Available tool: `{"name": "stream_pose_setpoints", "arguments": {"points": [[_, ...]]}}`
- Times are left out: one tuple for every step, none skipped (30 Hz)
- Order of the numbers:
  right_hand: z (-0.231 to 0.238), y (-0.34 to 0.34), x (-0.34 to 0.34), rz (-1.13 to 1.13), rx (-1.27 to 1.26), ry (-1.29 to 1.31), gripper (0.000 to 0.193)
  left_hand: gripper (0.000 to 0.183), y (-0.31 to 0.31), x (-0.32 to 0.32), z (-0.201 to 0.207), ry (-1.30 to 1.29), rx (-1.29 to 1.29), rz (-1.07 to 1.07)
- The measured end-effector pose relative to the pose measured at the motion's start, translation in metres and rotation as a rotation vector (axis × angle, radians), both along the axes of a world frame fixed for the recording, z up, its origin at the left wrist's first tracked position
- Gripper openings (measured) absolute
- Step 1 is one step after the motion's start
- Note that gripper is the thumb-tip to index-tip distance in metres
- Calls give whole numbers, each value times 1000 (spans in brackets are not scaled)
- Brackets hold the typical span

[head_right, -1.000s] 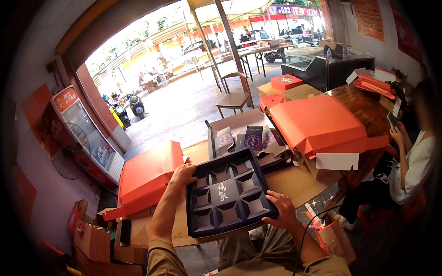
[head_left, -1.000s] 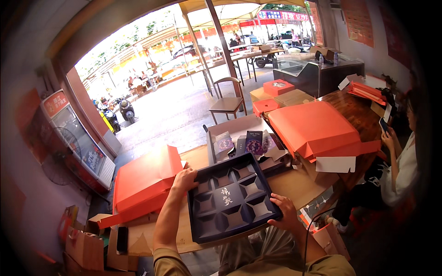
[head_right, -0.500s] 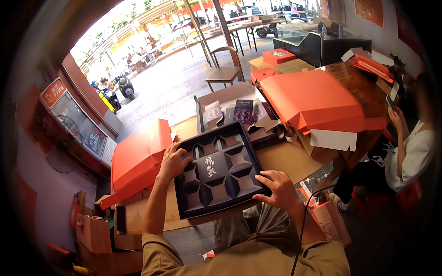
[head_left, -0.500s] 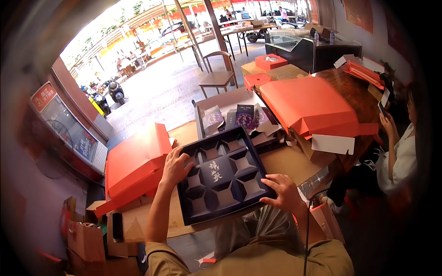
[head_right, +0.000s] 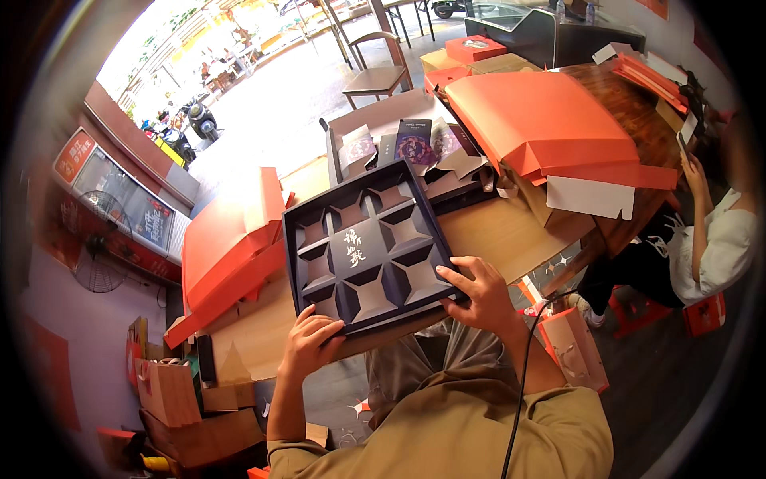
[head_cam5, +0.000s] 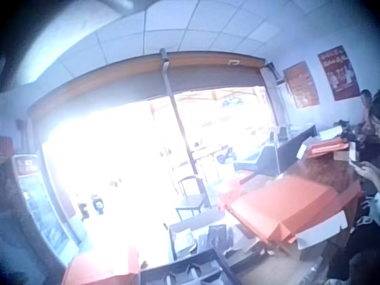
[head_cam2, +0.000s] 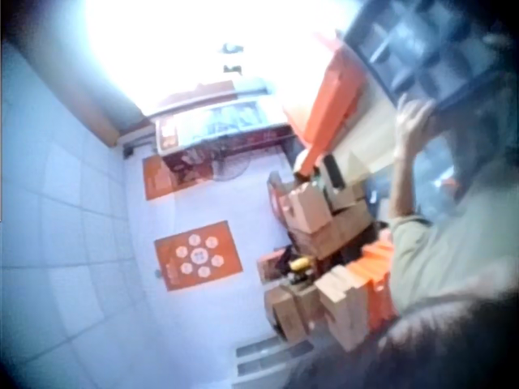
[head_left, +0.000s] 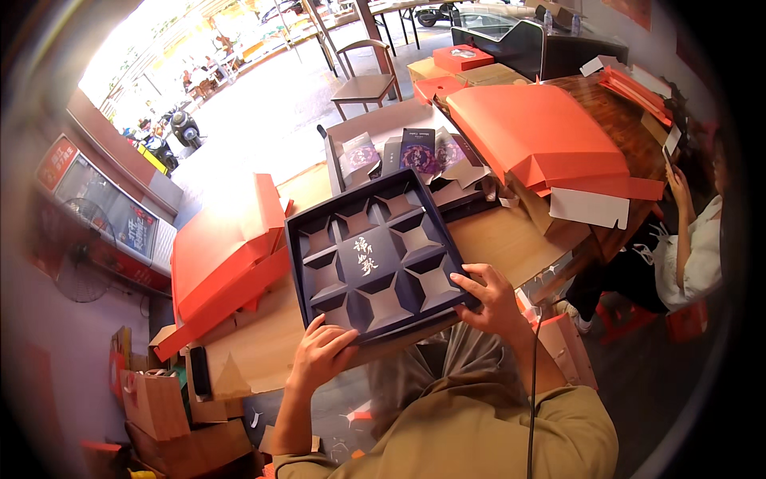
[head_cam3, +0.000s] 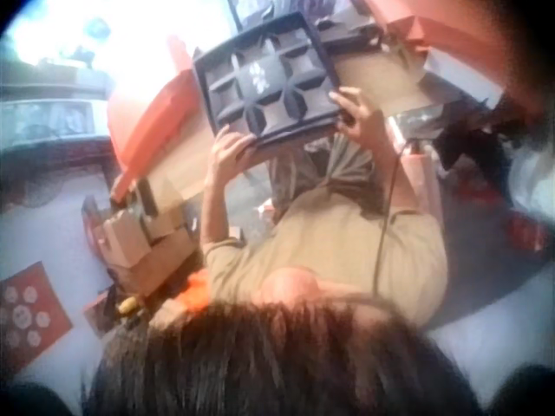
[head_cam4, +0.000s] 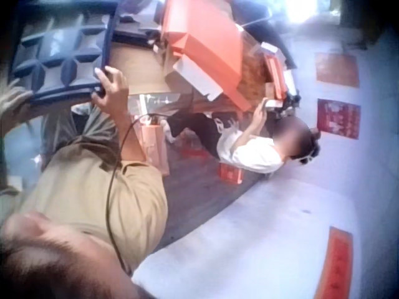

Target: The person assembles cardboard gift boxes by hand, folding the flaps to form the base and then placing a black partitioned tray and individual small product boxes into each assembled large box.

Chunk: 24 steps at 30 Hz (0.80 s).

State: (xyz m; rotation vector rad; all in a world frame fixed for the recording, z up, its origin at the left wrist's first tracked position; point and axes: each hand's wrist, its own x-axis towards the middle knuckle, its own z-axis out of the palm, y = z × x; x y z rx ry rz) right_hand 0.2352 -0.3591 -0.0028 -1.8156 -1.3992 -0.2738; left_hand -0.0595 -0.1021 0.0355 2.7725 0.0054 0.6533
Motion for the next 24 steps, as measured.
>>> {"name": "stream_pose_setpoints", "arguments": {"points": [[-2, 0, -1, 0, 6, 24, 54, 33, -1, -2, -6, 5, -27, 10], [-3, 0, -2, 1, 13, 44, 54, 32, -3, -1, -7, 6, -53, 21], [-4, 1, -3, 2, 20, 64, 53, 32, -4, -1, -8, 8, -80, 31], [-5, 0, -2, 16, 15, 41, 53, 32, -4, -2, -8, 20, -23, 39], [-6, -2, -1, 26, 10, 20, 52, 32, -7, 1, 3, 36, 33, 43], [-6, -3, -1, 36, 4, -1, 52, 32, -9, 3, 9, 51, 89, 46], [-8, -3, -2, 44, 8, 12, 52, 33, -7, 1, 8, 67, 86, 60], [-12, -3, -4, 49, 8, 23, 53, 34, -5, 0, 5, 82, 81, 70], [-14, -4, -5, 52, 7, 35, 53, 35, -5, -2, 2, 97, 75, 79], [-15, -5, -6, 51, 14, 18, 54, 37, -5, -5, 1, 137, 80, 95], [-15, -4, -7, 48, 20, 2, 55, 39, -9, -6, 5, 176, 85, 109], [-15, -4, -8, 44, 26, -14, 56, 41, -14, -7, 8, 216, 90, 122], [-16, -6, -7, 51, 11, -18, 58, 43, -18, -7, 10, 233, 68, 137], [-19, -5, -7, 62, 23, -14, 58, 45, -23, -9, 13, 248, 48, 155], [-22, -3, -6, 72, 35, -10, 58, 48, -26, -9, 14, 264, 27, 173], [-24, -4, -6, 82, 48, -5, 58, 49, -27, -9, 13, 266, 24, 170], [-25, -5, -5, 85, 58, -11, 57, 50, -28, -9, 13, 268, 21, 166], [-25, -5, -4, 86, 54, -9, 56, 51, -27, -8, 14, 268, 21, 169], [-26, -6, -4, 88, 49, -8, 55, 52, -28, -7, 17, 252, 18, 164], [-26, -6, -4, 88, 48, -8, 54, 52, -29, -5, 21, 235, 17, 160], [-27, -6, -4, 89, 55, -18, 52, 52, -30, -3, 24, 218, 17, 155], [-27, -6, -4, 90, 61, -28, 50, 51, -30, 0, 26, 216, 71, 164], [-27, -7, -5, 92, 65, -37, 48, 51, -31, 4, 27, 215, 124, 174], [-29, -8, -5, 100, 70, -38, 48, 50, -32, 7, 28, 213, 176, 183]]}}
